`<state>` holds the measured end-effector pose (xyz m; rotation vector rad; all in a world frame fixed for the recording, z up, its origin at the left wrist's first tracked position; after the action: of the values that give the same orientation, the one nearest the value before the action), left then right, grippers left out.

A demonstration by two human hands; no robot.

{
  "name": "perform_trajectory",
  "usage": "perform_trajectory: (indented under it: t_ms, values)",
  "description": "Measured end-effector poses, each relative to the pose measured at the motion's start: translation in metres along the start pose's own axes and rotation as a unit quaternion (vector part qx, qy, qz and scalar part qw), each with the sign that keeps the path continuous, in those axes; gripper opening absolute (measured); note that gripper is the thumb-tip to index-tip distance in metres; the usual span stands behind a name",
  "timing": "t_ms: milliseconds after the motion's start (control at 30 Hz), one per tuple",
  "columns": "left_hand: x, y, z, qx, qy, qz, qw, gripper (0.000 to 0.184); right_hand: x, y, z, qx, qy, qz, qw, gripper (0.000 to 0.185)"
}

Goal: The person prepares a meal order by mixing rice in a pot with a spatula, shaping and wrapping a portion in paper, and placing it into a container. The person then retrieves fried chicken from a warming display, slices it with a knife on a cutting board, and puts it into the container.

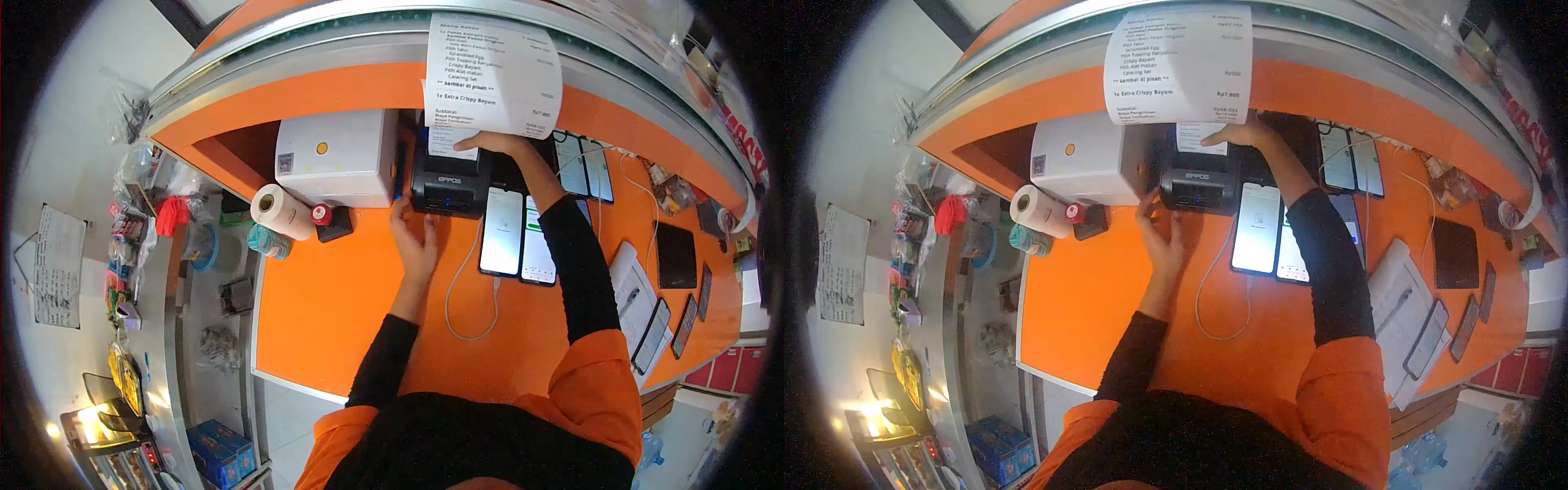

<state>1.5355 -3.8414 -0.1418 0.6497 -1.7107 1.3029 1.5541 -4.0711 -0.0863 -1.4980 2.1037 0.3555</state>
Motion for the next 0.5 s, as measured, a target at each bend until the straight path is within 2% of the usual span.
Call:
perform_trajectory:
  t_ms: [167,233,300,333,400,467,500]
  values:
    - [-0.017,0.000,0.005,-0.013,0.032,-0.007,0.999,0.049,-0.003,0.005,-0.010,0.022,-0.035,0.043,0.998,0.068]
    - [-0.023,0.000,0.003,-0.016,0.054,-0.014,0.998,0.050,-0.002,0.001,-0.010,0.033,-0.019,0.017,0.999,0.065]
    - [-0.030,0.001,0.003,-0.017,0.067,-0.059,0.996,0.049,0.004,-0.004,-0.010,0.063,0.001,0.024,0.998,0.063]
    - [-0.033,0.002,0.004,-0.018,0.073,-0.079,0.994,0.049,-0.007,-0.001,-0.022,0.123,0.111,0.013,0.986,0.058]
    - [-0.036,0.002,0.005,-0.018,0.092,-0.088,0.992,0.049,0.029,-0.012,-0.022,0.264,-0.033,-0.094,0.959,0.053]
    - [-0.040,0.002,0.006,-0.015,0.111,-0.087,0.990,0.050,0.029,-0.005,-0.034,0.333,-0.096,-0.122,0.930,0.047]
    - [-0.041,0.002,0.006,-0.011,0.121,-0.082,0.989,0.049,0.034,-0.006,-0.036,0.335,-0.087,-0.098,0.933,0.045]
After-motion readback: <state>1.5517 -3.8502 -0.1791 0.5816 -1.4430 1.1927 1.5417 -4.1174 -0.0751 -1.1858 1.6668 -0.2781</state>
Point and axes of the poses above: each hand's wrist, its own y-axis away from the middle knuckle, its own z-axis out of the palm, x = y × z, the point moved 10 cm from there along -y, towards the middle knuckle, and after that the axes turned 5 degrees about y, right-handed, at the moved point
